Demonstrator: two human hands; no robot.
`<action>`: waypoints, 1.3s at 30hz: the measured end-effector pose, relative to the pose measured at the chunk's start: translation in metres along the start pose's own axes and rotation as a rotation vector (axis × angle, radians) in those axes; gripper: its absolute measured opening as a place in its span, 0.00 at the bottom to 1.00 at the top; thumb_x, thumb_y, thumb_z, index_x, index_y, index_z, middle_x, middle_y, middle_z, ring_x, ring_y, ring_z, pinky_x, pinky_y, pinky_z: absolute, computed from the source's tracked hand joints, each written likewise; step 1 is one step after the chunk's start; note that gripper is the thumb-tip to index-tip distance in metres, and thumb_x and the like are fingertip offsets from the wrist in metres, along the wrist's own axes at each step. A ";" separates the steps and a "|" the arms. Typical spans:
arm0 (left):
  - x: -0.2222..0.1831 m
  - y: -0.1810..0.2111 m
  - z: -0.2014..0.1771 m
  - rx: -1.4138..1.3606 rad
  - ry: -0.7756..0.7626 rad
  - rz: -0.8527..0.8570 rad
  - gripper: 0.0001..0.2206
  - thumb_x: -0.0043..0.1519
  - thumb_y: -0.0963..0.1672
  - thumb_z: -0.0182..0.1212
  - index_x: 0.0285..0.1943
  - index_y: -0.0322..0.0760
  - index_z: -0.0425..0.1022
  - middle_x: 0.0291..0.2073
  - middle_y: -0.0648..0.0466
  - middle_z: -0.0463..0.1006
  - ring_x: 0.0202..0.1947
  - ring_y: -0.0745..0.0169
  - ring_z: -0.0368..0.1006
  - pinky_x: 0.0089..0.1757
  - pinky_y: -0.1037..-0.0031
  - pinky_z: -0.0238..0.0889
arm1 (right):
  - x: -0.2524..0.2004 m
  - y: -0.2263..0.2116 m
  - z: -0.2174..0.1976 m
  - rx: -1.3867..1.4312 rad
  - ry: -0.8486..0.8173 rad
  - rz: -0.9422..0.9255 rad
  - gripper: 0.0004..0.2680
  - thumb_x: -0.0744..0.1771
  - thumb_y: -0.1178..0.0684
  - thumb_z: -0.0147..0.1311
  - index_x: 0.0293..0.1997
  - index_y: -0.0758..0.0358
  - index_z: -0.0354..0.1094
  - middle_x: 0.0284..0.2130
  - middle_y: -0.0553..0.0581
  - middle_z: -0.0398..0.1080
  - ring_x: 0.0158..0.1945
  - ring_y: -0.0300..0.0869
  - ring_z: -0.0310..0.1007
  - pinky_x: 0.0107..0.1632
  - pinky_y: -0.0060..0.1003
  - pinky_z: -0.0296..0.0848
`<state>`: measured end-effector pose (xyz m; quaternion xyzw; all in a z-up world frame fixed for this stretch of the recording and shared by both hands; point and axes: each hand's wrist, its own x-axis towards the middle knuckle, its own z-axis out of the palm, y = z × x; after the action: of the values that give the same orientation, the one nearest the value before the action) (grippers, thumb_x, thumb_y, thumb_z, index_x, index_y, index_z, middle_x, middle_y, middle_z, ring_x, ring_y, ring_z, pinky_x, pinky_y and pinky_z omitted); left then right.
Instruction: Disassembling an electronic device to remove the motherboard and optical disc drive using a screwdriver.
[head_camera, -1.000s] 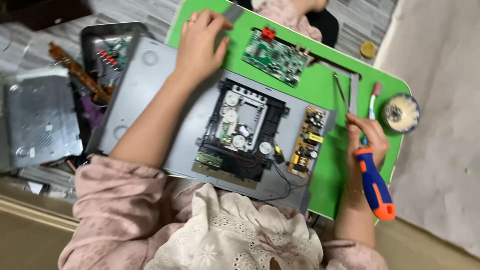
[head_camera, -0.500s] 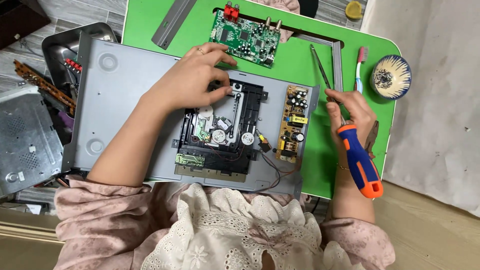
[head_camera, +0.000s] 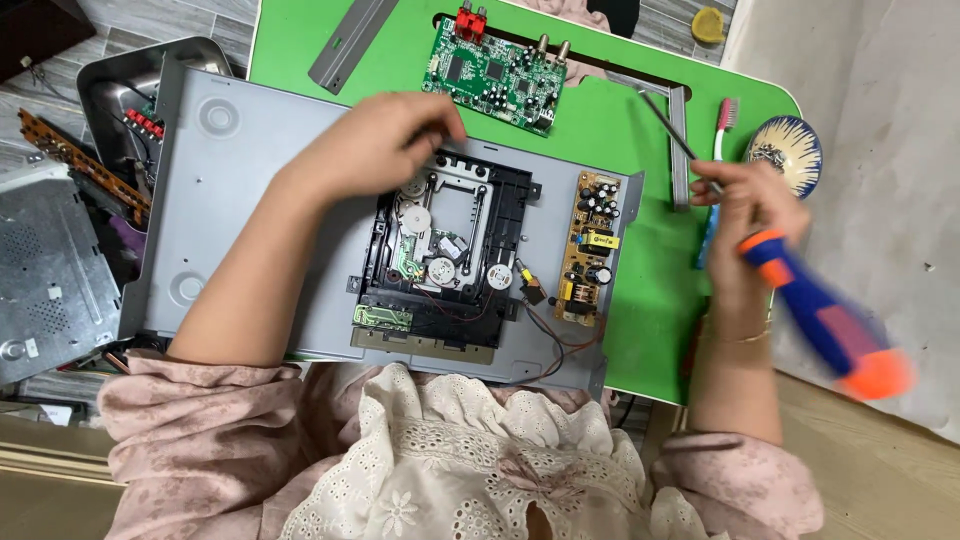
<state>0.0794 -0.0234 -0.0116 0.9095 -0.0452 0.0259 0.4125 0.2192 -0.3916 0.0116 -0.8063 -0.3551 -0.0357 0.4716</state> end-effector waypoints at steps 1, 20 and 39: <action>-0.001 -0.005 -0.001 -0.002 0.005 -0.001 0.13 0.58 0.33 0.55 0.47 0.35 0.78 0.42 0.51 0.84 0.32 0.55 0.78 0.36 0.66 0.71 | 0.008 -0.010 -0.002 -0.001 -0.004 -0.003 0.13 0.77 0.60 0.43 0.49 0.83 0.73 0.37 0.65 0.67 0.38 0.47 0.72 0.45 0.36 0.75; -0.003 -0.023 -0.004 -0.155 -0.075 -0.096 0.10 0.59 0.38 0.61 0.48 0.38 0.82 0.33 0.58 0.83 0.27 0.65 0.72 0.33 0.74 0.66 | 0.124 -0.165 0.079 0.133 -0.643 0.015 0.19 0.74 0.46 0.46 0.32 0.73 0.75 0.20 0.57 0.71 0.20 0.37 0.69 0.26 0.28 0.69; -0.001 -0.024 0.000 -0.105 -0.066 -0.102 0.10 0.59 0.40 0.64 0.48 0.40 0.81 0.37 0.58 0.85 0.31 0.63 0.78 0.37 0.70 0.69 | 0.127 -0.166 0.092 0.064 -0.685 -0.047 0.18 0.75 0.50 0.46 0.34 0.77 0.76 0.20 0.60 0.71 0.20 0.40 0.69 0.26 0.29 0.69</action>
<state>0.0810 -0.0070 -0.0296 0.8880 -0.0135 -0.0275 0.4589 0.1875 -0.2008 0.1323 -0.7478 -0.5124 0.2374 0.3490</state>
